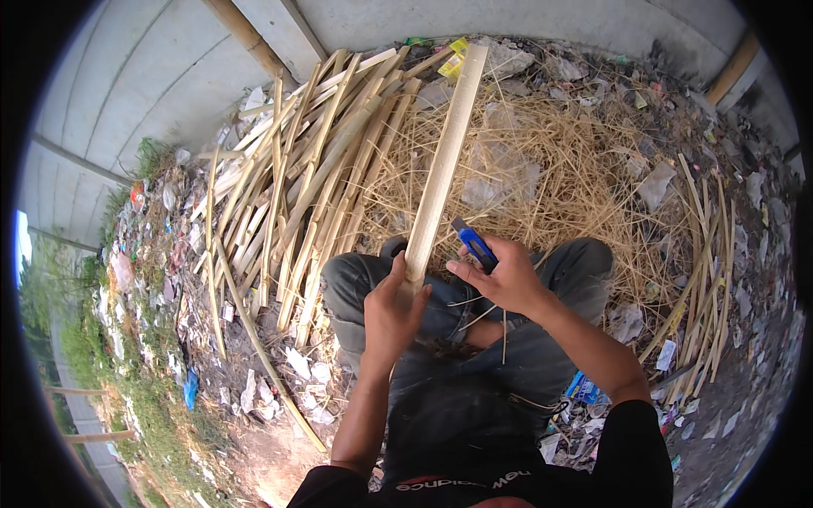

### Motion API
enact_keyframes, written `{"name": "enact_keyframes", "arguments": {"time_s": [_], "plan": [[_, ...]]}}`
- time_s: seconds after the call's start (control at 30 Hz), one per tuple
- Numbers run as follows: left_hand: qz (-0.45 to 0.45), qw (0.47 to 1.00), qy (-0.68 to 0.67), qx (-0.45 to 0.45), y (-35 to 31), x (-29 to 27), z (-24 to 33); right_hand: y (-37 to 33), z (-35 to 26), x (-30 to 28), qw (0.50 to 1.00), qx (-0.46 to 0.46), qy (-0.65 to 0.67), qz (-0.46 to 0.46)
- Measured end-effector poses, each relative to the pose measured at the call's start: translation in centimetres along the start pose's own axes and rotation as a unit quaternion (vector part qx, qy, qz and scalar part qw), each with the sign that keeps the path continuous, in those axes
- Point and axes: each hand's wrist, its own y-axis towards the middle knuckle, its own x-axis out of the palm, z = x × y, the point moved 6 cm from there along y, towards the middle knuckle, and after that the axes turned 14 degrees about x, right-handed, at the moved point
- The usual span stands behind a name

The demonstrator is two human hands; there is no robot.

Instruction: The person sits on the ground and uses a utility knife to split a long bamboo strip into thinner slats. They repeatedly score the bamboo and peel away thin layers, discarding the waste onto the ground.

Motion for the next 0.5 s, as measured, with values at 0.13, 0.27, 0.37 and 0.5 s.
{"name": "enact_keyframes", "arguments": {"time_s": [0.13,0.27,0.37,0.5], "plan": [[-0.002,0.999,0.033,0.004,-0.1,0.6,0.3,0.7,-0.4,1.2,0.999,0.0,0.019,0.036],[0.002,0.998,0.057,0.018,-0.1,0.7,0.7,1.2,-0.1,2.5,0.994,-0.06,0.039,0.081],[0.0,0.996,0.087,0.011,-0.1,0.7,0.5,1.2,0.0,3.1,0.992,-0.092,0.043,0.071],[0.019,0.994,0.106,0.004,0.5,0.3,-1.3,-1.4,-0.9,5.3,0.983,-0.103,0.018,-0.153]]}}
